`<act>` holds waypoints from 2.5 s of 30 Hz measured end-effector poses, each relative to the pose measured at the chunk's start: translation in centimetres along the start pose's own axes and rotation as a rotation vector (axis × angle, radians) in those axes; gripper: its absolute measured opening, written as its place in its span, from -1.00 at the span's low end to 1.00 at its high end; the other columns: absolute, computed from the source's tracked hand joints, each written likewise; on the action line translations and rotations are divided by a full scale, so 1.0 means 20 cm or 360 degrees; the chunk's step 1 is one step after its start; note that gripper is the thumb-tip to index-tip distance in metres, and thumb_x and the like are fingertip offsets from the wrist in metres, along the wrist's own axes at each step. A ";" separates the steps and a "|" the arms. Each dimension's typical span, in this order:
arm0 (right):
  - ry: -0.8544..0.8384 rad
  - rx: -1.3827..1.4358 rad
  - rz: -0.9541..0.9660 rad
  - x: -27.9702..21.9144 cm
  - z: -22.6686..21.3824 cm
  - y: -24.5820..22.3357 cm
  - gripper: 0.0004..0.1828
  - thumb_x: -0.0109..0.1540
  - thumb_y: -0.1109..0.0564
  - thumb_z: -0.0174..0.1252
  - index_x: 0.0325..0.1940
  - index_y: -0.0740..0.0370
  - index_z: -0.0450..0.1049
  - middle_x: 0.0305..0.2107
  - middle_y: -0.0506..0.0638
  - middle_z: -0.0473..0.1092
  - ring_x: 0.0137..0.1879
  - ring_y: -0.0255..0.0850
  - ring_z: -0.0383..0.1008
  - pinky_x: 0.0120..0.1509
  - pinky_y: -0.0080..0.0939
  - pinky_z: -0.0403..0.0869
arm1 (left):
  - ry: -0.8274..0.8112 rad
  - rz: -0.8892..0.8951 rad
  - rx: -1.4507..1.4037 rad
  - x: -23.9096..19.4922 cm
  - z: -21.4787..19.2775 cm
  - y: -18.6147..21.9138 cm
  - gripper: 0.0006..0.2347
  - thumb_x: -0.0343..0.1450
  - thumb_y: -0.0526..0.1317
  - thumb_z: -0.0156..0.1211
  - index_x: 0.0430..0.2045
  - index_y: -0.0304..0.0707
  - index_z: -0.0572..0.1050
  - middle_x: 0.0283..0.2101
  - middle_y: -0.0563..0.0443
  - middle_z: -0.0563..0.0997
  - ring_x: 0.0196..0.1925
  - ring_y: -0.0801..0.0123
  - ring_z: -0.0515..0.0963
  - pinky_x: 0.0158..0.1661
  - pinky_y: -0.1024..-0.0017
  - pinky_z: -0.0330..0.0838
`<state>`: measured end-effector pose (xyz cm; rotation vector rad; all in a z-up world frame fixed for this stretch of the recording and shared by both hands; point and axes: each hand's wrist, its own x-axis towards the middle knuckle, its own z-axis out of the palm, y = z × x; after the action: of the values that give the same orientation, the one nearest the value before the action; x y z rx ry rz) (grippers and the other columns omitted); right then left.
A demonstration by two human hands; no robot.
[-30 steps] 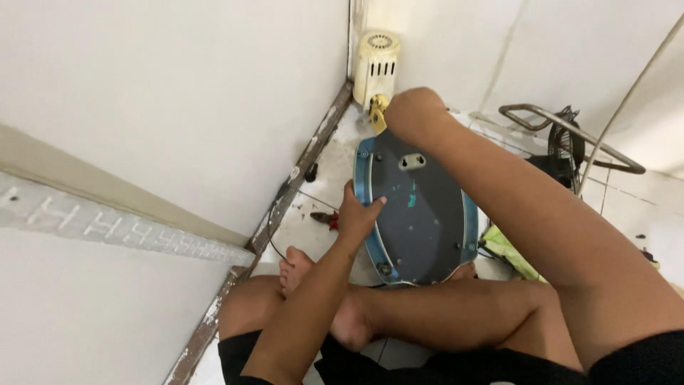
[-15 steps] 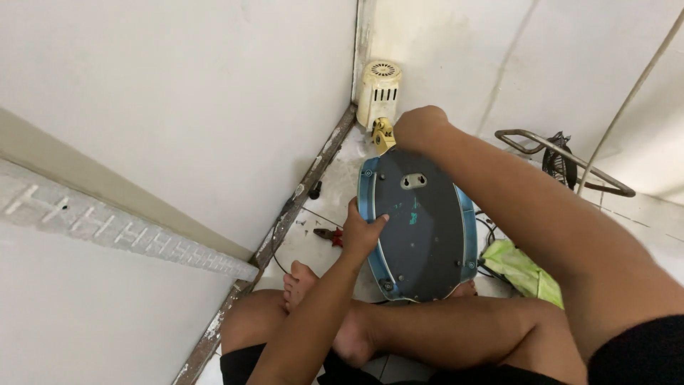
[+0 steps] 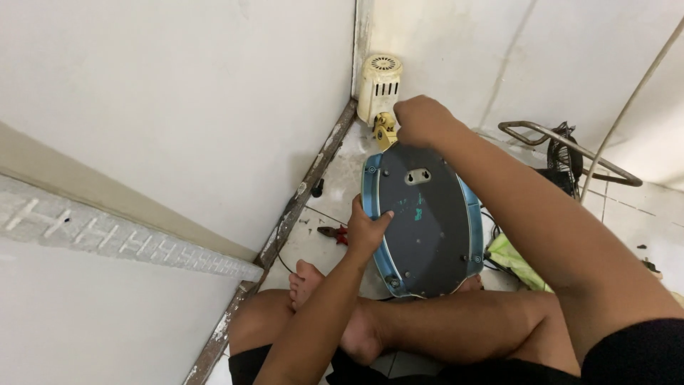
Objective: The person sits on the floor and repairs a disassembled stand fan, using a screwdriver to unscrew the fan's rear base cover and work on the motor housing, holding the fan steady with the other hand. Pliers and a cloth lie nearby on the tiled floor.
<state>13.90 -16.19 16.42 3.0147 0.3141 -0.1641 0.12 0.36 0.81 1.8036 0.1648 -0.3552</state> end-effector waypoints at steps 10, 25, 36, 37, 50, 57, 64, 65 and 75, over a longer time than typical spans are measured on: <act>0.0174 0.0345 0.0212 -0.23 -0.11 -0.03 -0.66 0.39 -0.01 0.04 0.07 0.28 0.50 -0.28 0.35 0.57 -0.05 0.32 0.60 -0.03 0.28 0.55 | 0.0010 -0.0021 -0.0035 0.02 0.03 -0.04 -0.24 0.30 -0.02 0.38 0.39 -0.15 0.10 0.13 -0.30 0.54 0.18 -0.13 0.56 0.08 0.02 0.54; 0.0082 -0.0193 -0.0123 -0.21 -0.16 0.00 -0.65 0.25 -0.01 0.27 0.07 0.15 0.61 -0.27 0.21 0.57 -0.08 0.13 0.64 0.01 0.11 0.60 | 0.0039 0.0022 0.0007 0.02 0.03 -0.01 -0.24 0.28 0.01 0.39 0.37 -0.13 0.14 0.11 -0.31 0.56 0.18 -0.17 0.56 0.11 0.00 0.52; 0.0438 -0.0605 -0.0351 -0.14 0.04 0.05 -0.86 0.23 0.13 0.21 -0.26 0.20 0.65 -0.45 0.13 0.53 -0.26 0.04 0.64 -0.23 0.02 0.62 | 0.0041 0.0003 0.0012 0.03 0.03 -0.03 -0.21 0.27 0.04 0.40 0.38 -0.13 0.13 0.14 -0.30 0.54 0.20 -0.15 0.55 0.13 0.00 0.50; 0.0511 -0.0617 -0.0375 -0.17 0.01 0.02 -0.87 0.24 0.16 0.20 -0.22 0.21 0.63 -0.40 0.13 0.51 -0.22 0.05 0.61 -0.24 0.01 0.62 | 0.0053 0.0000 0.0015 0.04 0.03 -0.03 -0.20 0.25 0.05 0.40 0.38 -0.11 0.14 0.14 -0.27 0.54 0.20 -0.13 0.55 0.14 0.01 0.50; 0.0598 -0.0958 -0.0252 -0.14 0.12 -0.06 -0.81 0.24 0.09 0.14 -0.24 -0.03 0.69 -0.34 -0.07 0.51 -0.13 -0.09 0.49 -0.18 -0.07 0.43 | 0.0071 0.0020 -0.0038 0.00 0.02 -0.01 -0.22 0.25 0.01 0.42 0.36 -0.14 0.16 0.16 -0.31 0.53 0.23 -0.17 0.52 0.17 -0.01 0.48; 0.0352 -0.0485 -0.0040 -0.05 0.29 0.02 -0.84 0.20 0.18 0.16 -0.41 0.18 0.64 -0.57 0.09 0.47 -0.37 0.03 0.57 -0.42 0.09 0.55 | 0.0078 0.0014 -0.0041 0.02 0.04 -0.02 -0.22 0.25 0.03 0.42 0.37 -0.05 0.15 0.16 -0.25 0.54 0.22 -0.11 0.53 0.18 0.01 0.48; 0.0407 -0.0685 -0.0007 -0.04 0.22 -0.10 -0.77 0.24 0.13 0.08 -0.35 0.11 0.66 -0.45 0.08 0.49 -0.23 0.04 0.46 -0.30 0.06 0.41 | 0.0061 -0.0027 -0.0036 -0.02 0.01 0.02 -0.25 0.28 -0.01 0.40 0.37 -0.08 0.15 0.19 -0.26 0.52 0.24 -0.12 0.52 0.19 0.02 0.47; 0.0460 -0.0695 0.0005 -0.04 0.21 -0.11 -0.73 0.28 0.12 0.03 -0.29 0.02 0.68 -0.38 -0.03 0.51 -0.16 -0.03 0.48 -0.28 -0.01 0.43 | 0.0050 -0.0020 -0.0045 -0.03 0.01 0.04 -0.26 0.29 -0.02 0.39 0.37 -0.10 0.15 0.19 -0.27 0.52 0.25 -0.12 0.51 0.19 0.02 0.47; -0.0182 -0.0987 0.0115 -0.17 0.01 -0.31 -0.78 0.30 0.11 0.08 -0.17 0.08 0.66 -0.26 -0.01 0.57 -0.09 0.02 0.40 -0.18 -0.01 0.24 | 0.0010 -0.0011 -0.0076 -0.06 -0.01 0.06 -0.25 0.29 -0.03 0.38 0.38 -0.17 0.12 0.22 -0.36 0.48 0.28 -0.20 0.47 0.22 -0.03 0.43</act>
<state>9.24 -10.85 16.14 2.3885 0.1970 -0.1902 -0.59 0.28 2.32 1.7578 0.1824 -0.3481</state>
